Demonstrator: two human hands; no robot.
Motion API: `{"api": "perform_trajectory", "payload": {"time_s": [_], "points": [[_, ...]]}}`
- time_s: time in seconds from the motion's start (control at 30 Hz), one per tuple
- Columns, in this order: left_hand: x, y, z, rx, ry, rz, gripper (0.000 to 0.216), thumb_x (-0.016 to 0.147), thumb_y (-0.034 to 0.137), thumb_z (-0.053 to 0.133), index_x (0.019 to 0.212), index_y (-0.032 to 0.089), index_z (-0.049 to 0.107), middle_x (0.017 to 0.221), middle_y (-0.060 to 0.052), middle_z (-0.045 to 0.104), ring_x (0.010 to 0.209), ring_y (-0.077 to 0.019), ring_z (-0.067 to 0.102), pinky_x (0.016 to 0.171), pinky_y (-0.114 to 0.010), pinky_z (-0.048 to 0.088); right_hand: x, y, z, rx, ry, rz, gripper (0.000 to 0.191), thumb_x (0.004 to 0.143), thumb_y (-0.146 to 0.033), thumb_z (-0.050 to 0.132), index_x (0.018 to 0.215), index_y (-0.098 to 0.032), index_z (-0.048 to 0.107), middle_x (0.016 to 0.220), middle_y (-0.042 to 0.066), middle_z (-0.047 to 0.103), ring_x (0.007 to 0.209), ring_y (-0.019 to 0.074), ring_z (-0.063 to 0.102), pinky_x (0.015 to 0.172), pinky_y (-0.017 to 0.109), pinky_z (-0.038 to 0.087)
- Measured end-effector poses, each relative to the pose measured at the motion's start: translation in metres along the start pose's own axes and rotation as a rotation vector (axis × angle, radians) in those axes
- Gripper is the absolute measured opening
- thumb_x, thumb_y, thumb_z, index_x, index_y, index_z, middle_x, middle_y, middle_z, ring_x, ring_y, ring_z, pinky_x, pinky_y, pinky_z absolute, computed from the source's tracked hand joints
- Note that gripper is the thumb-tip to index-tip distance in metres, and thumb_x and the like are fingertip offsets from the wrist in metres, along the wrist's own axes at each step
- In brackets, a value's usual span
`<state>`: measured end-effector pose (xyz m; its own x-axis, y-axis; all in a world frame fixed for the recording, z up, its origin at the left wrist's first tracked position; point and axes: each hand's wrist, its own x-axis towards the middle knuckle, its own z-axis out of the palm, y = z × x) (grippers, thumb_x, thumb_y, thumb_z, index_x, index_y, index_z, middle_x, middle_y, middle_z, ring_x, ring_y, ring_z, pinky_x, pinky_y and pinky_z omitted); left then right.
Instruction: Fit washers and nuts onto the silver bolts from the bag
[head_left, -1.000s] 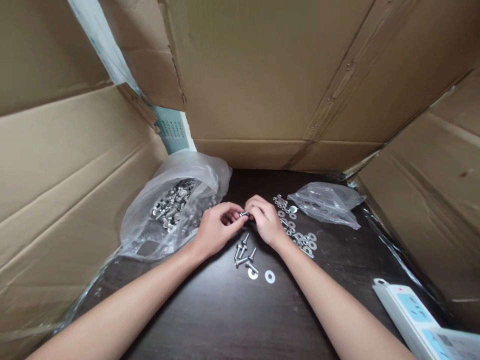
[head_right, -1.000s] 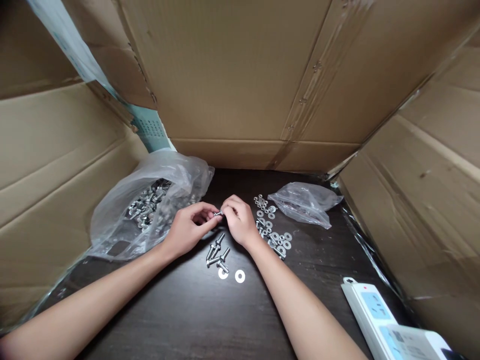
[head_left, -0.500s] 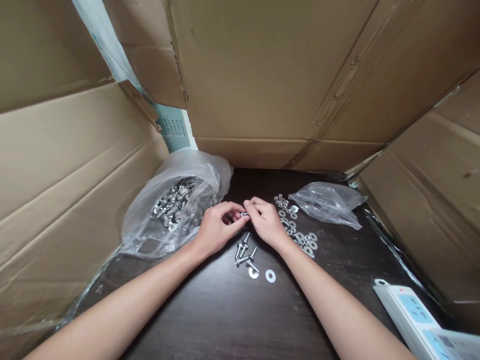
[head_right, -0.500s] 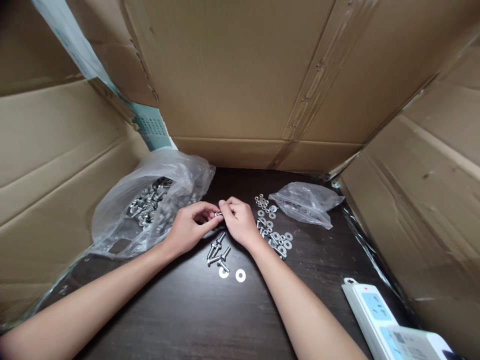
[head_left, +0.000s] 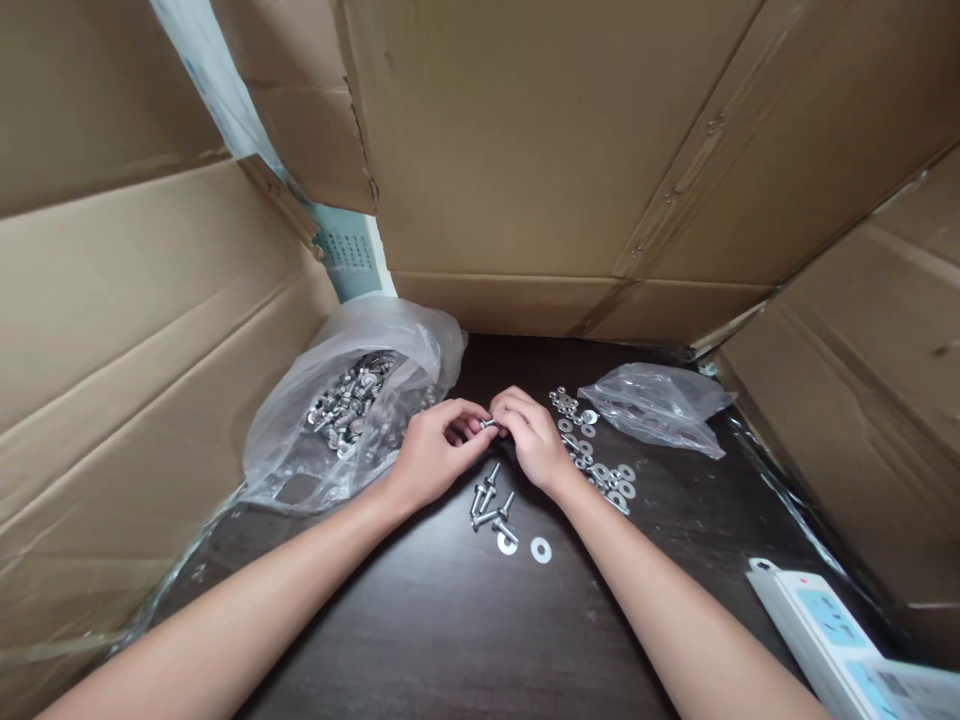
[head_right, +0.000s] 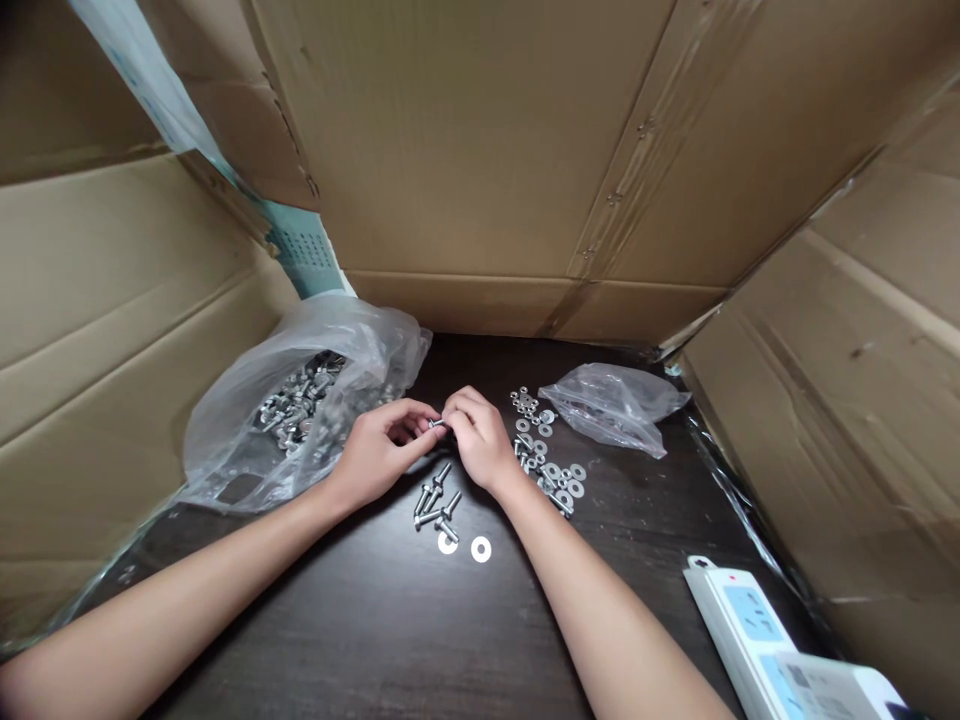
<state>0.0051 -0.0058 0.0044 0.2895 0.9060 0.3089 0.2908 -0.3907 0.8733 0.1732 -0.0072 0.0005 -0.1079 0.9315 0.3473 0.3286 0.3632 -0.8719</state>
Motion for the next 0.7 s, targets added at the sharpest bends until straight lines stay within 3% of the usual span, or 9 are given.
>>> {"api": "perform_trajectory", "payload": {"time_s": [0.33, 0.5, 0.7], "points": [[0.0015, -0.0008, 0.0001, 0.027, -0.06, 0.02, 0.014, 0.088, 0.029, 0.067, 0.098, 0.019, 0.068, 0.081, -0.001, 0.07, 0.072, -0.0136, 0.066, 0.061, -0.022, 0.049, 0.0004, 0.0031, 0.0028, -0.058, 0.041, -0.019, 0.026, 0.089, -0.022, 0.046, 0.064, -0.021, 0.055, 0.083, 0.004, 0.058, 0.08, 0.0181, 0.058, 0.075, 0.031, 0.044], [0.0008, 0.0, -0.0003, 0.021, -0.101, 0.011, 0.012, 0.086, 0.025, 0.067, 0.096, 0.018, 0.067, 0.078, 0.0, 0.069, 0.071, -0.0133, 0.065, 0.061, -0.021, 0.049, 0.0, 0.0037, 0.0036, -0.069, -0.004, 0.05, 0.029, 0.088, -0.022, 0.046, 0.061, -0.02, 0.055, 0.073, 0.002, 0.057, 0.07, 0.0161, 0.056, 0.066, 0.029, 0.04], [-0.0001, -0.0003, -0.0009, -0.005, -0.093, 0.002, 0.012, 0.085, 0.024, 0.067, 0.096, 0.018, 0.067, 0.078, 0.0, 0.069, 0.071, -0.0129, 0.065, 0.061, -0.021, 0.049, -0.0001, -0.0002, 0.0044, -0.045, 0.008, 0.113, 0.047, 0.097, -0.038, 0.045, 0.053, -0.021, 0.047, 0.062, 0.0, 0.048, 0.06, 0.015, 0.049, 0.061, 0.031, 0.036]]}}
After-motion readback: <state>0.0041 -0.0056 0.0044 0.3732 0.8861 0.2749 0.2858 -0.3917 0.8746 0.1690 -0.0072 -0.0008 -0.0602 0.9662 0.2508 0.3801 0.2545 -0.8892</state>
